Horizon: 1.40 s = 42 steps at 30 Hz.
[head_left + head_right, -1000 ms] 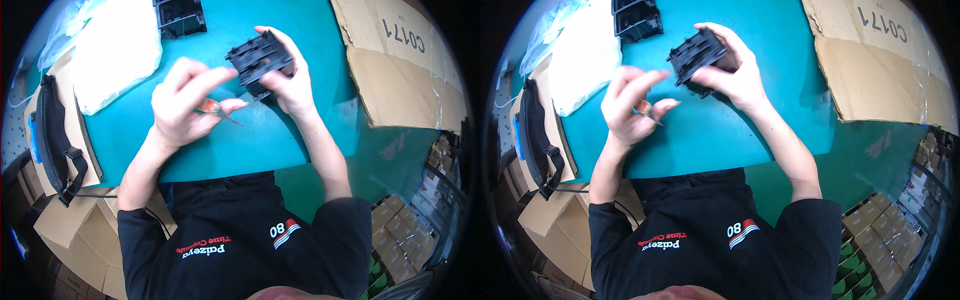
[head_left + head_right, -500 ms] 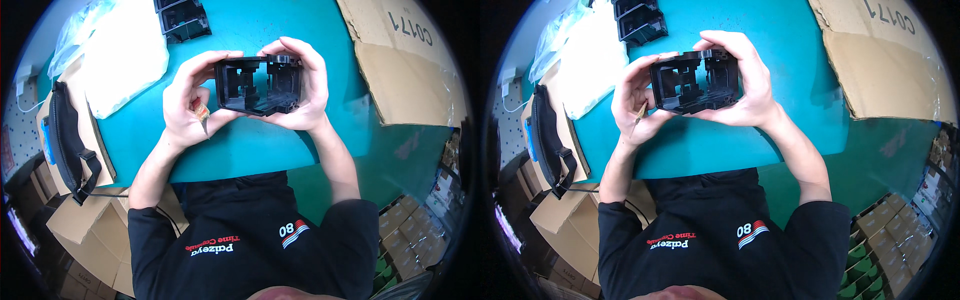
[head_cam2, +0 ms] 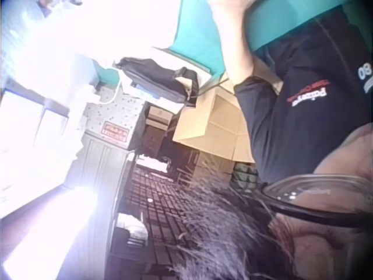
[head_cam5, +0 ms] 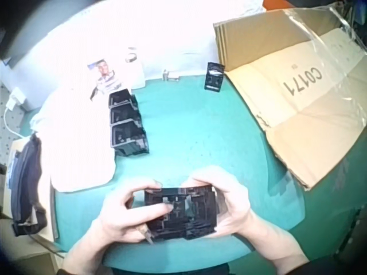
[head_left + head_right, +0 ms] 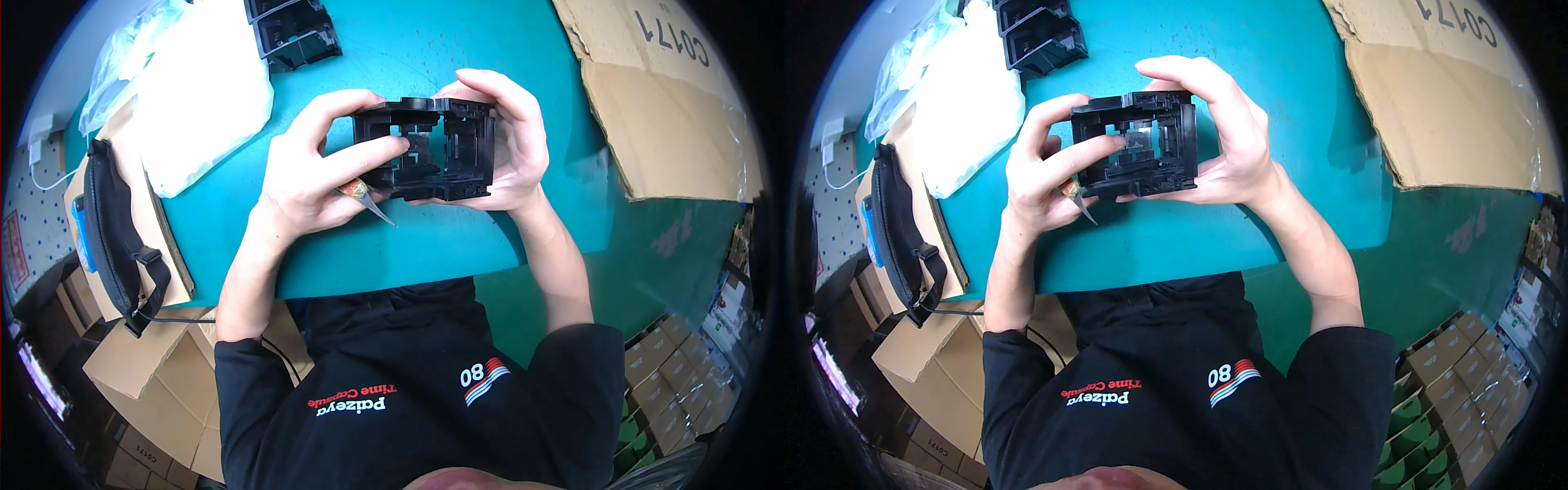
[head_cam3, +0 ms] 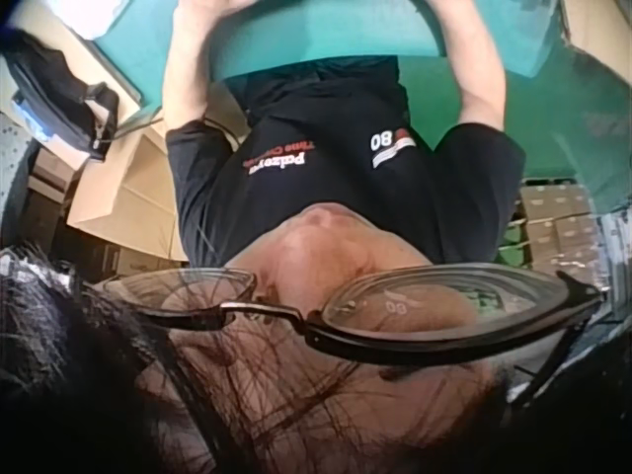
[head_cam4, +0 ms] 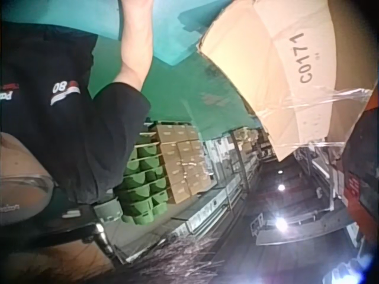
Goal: The person uses a small pointed tool to scrape and clean the interior surfaces of several black plastic electronic housings. They handle the components one at a time, rotating them to access different areas, and place the cleaned units on the green workbench.
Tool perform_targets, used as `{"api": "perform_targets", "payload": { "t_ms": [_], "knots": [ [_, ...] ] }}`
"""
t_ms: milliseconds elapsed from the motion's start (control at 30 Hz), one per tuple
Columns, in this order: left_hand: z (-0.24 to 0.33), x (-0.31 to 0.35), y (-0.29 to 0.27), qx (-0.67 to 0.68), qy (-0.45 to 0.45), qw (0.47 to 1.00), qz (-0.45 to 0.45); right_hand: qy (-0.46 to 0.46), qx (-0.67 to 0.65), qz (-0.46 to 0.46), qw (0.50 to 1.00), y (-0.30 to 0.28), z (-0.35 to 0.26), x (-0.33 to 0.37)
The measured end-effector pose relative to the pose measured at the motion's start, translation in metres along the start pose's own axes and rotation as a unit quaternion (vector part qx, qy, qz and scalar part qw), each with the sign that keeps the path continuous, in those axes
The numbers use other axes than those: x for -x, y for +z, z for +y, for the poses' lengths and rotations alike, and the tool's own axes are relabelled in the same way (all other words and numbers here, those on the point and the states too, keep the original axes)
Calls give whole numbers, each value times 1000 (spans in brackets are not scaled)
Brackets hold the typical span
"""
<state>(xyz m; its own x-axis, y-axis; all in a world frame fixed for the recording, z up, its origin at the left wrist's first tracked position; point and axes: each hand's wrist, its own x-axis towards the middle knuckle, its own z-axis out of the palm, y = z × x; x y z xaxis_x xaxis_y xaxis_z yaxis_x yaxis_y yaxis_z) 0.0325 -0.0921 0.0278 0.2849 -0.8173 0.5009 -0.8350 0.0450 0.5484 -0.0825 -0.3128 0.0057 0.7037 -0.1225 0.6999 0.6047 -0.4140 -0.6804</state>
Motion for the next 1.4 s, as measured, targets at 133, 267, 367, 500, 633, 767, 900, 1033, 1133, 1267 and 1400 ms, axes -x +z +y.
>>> {"api": "perform_targets", "payload": {
  "t_ms": [133,267,367,500,633,767,900,1033,1133,1267,1400],
  "knots": [
    [1,1,-4,-50,-5,999,-20,-6,5,8,1000,2,-3,-3],
    [-2,2,2,-66,10,998,14,-9,16,2,1000,0,-5,-5],
    [3,0,0,-88,16,996,-16,-24,34,4,999,-1,-7,-8],
    [4,1,-3,-84,13,996,-40,-54,50,-16,997,-4,-7,-13],
    [-1,1,-4,-14,31,999,-39,-83,46,-19,995,-6,-8,-15],
    [0,-1,-4,-17,42,998,-49,-97,31,-11,995,-4,-7,-12],
    [3,-1,-4,-45,37,996,-62,-101,40,-20,994,-5,-9,-13],
    [3,-1,-5,-51,34,996,-70,-106,33,-16,994,-4,-8,-13],
    [1,2,-2,-2,21,998,-56,-111,32,-15,993,-4,-9,-14],
    [2,2,-2,38,-12,998,-50,-102,32,-14,994,-5,-9,-13],
    [-2,4,-1,16,9,998,-65,-105,30,-20,994,-4,-8,-13]
  ]
}}
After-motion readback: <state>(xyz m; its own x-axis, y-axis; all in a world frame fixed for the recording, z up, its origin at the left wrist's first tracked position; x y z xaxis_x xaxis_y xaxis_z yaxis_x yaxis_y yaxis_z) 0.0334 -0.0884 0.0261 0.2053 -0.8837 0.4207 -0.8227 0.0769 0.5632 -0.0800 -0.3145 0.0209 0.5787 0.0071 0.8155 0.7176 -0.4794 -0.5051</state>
